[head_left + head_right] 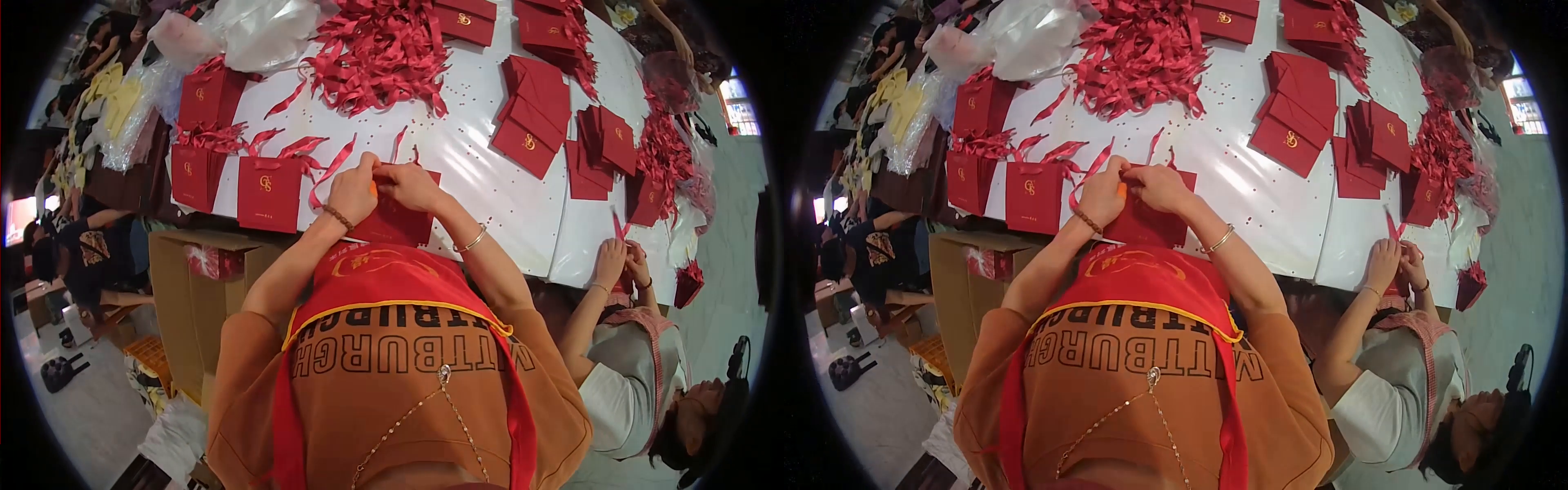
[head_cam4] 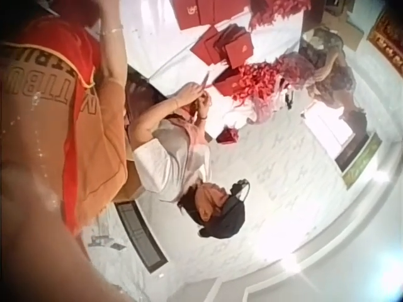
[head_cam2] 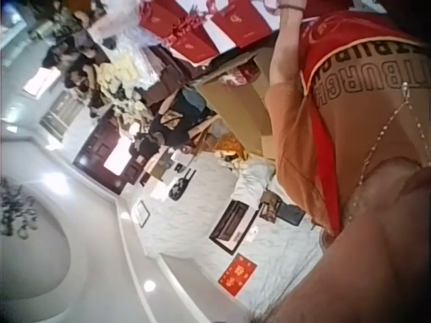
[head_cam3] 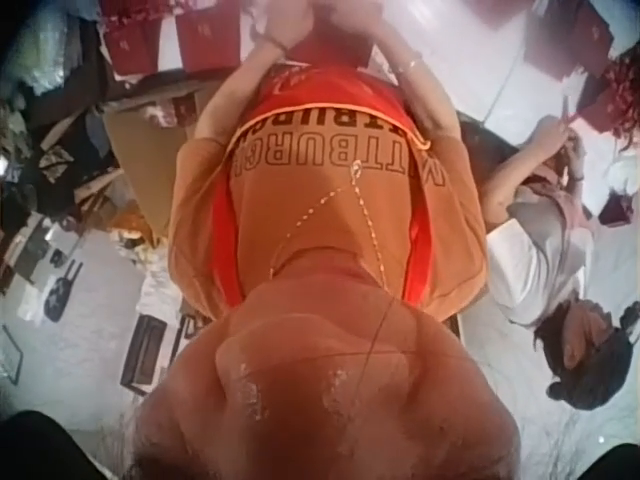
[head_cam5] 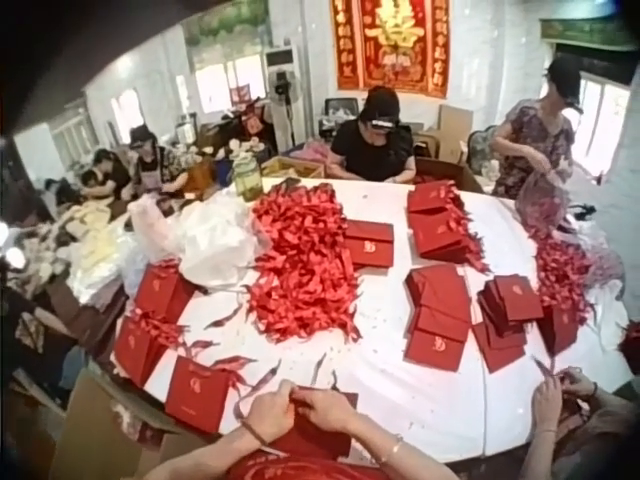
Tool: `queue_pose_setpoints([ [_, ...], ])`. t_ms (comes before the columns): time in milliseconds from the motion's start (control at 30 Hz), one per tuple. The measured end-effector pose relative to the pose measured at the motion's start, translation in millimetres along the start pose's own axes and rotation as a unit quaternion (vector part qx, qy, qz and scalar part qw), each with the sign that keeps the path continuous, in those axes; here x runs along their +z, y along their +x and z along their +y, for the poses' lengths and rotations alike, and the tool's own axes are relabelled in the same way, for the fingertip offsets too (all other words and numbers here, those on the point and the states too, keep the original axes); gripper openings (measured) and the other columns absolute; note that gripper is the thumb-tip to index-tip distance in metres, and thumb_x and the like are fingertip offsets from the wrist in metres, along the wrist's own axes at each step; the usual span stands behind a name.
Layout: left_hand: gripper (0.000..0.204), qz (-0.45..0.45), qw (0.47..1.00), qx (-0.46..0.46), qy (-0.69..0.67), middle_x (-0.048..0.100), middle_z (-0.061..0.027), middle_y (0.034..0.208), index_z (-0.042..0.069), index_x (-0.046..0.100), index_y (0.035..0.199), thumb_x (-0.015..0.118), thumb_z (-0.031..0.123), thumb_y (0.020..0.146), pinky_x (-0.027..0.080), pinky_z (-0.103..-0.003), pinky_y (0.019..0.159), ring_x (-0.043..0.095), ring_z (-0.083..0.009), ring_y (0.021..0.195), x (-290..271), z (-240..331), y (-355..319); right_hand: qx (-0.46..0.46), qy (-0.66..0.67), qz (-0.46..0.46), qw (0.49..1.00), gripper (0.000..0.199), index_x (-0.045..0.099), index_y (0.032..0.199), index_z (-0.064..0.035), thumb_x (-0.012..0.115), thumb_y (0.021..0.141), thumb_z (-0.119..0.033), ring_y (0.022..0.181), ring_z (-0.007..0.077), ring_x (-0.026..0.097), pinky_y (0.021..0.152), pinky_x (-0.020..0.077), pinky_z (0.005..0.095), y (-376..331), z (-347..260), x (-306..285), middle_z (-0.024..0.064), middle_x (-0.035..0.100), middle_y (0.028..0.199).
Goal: Tying red ribbons onto red envelopes at a workstation.
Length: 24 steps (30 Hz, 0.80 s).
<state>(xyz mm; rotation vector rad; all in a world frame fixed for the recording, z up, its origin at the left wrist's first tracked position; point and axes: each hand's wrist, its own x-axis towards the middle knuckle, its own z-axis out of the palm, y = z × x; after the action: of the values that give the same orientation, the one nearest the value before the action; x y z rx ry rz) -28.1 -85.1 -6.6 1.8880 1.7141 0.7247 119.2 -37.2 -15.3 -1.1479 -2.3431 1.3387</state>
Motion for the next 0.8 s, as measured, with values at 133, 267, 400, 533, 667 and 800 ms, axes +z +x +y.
queue_pose_setpoints([
  [133, 0.029, -0.047, 0.997, -0.042, -0.052, 0.057, -0.0160, 0.066, 0.006, 0.042, 0.099, 0.050, -0.003, 0.072, 0.042, -0.043, 0.055, 0.057, -0.0347, 0.065, -11, -4, 0, 0.039, 0.044, -0.024, 0.998, 0.034, 0.057, 0.111, -0.0075, 0.060, 0.078, -0.014, 0.089, 0.0237, 0.060, 0.079, 0.0455, 0.0319, 2, 4, -1, 0.0116, 0.063, 0.098],
  [267, 0.031, -0.039, 0.995, -0.067, -0.060, 0.052, -0.0125, 0.064, 0.006, 0.043, 0.100, 0.052, -0.004, 0.072, 0.040, -0.039, 0.053, 0.056, -0.0291, 0.062, -10, 0, -5, 0.055, 0.041, -0.023, 0.997, 0.034, 0.056, 0.112, -0.0082, 0.059, 0.078, -0.013, 0.090, 0.0241, 0.060, 0.079, 0.0456, 0.0317, 0, -2, -1, 0.0105, 0.063, 0.098],
  [400, 0.032, 0.002, 1.000, 0.006, 0.007, 0.058, -0.0209, 0.072, 0.005, 0.040, 0.100, 0.051, -0.003, 0.071, 0.042, -0.047, 0.058, 0.057, -0.0391, 0.068, 0, -2, -6, 0.008, 0.025, -0.010, 1.000, 0.034, 0.056, 0.110, -0.0129, 0.059, 0.077, -0.019, 0.092, 0.0277, 0.058, 0.077, 0.0451, 0.0376, 0, -7, 0, 0.0099, 0.062, 0.098],
  [533, 0.033, 0.004, 1.000, -0.018, -0.007, 0.059, -0.0201, 0.073, 0.005, 0.040, 0.101, 0.051, -0.003, 0.071, 0.044, -0.046, 0.059, 0.058, -0.0379, 0.068, -2, 2, -5, 0.010, -0.001, -0.020, 1.000, 0.031, 0.057, 0.108, -0.0124, 0.057, 0.078, -0.018, 0.090, 0.0280, 0.058, 0.076, 0.0454, 0.0379, 0, -14, -3, 0.0104, 0.063, 0.096],
  [667, 0.033, -0.023, 0.989, -0.109, -0.099, 0.059, -0.0157, 0.069, 0.005, 0.043, 0.101, 0.060, 0.003, 0.072, 0.046, -0.040, 0.056, 0.060, -0.0312, 0.065, -9, -4, -8, 0.002, -0.020, -0.023, 1.000, 0.031, 0.056, 0.108, -0.0120, 0.057, 0.078, -0.018, 0.088, 0.0285, 0.059, 0.075, 0.0457, 0.0392, -2, -12, -1, 0.0104, 0.063, 0.093],
  [800, 0.022, -0.072, 0.990, -0.113, -0.039, 0.060, -0.0107, 0.068, 0.005, 0.055, 0.082, 0.070, 0.014, 0.068, 0.044, -0.036, 0.054, 0.058, -0.0264, 0.060, -25, -18, -6, -0.016, -0.009, -0.031, 0.999, 0.028, 0.055, 0.105, -0.0077, 0.058, 0.079, -0.015, 0.088, 0.0277, 0.059, 0.076, 0.0451, 0.0360, -3, -12, 0, 0.0135, 0.062, 0.093],
])
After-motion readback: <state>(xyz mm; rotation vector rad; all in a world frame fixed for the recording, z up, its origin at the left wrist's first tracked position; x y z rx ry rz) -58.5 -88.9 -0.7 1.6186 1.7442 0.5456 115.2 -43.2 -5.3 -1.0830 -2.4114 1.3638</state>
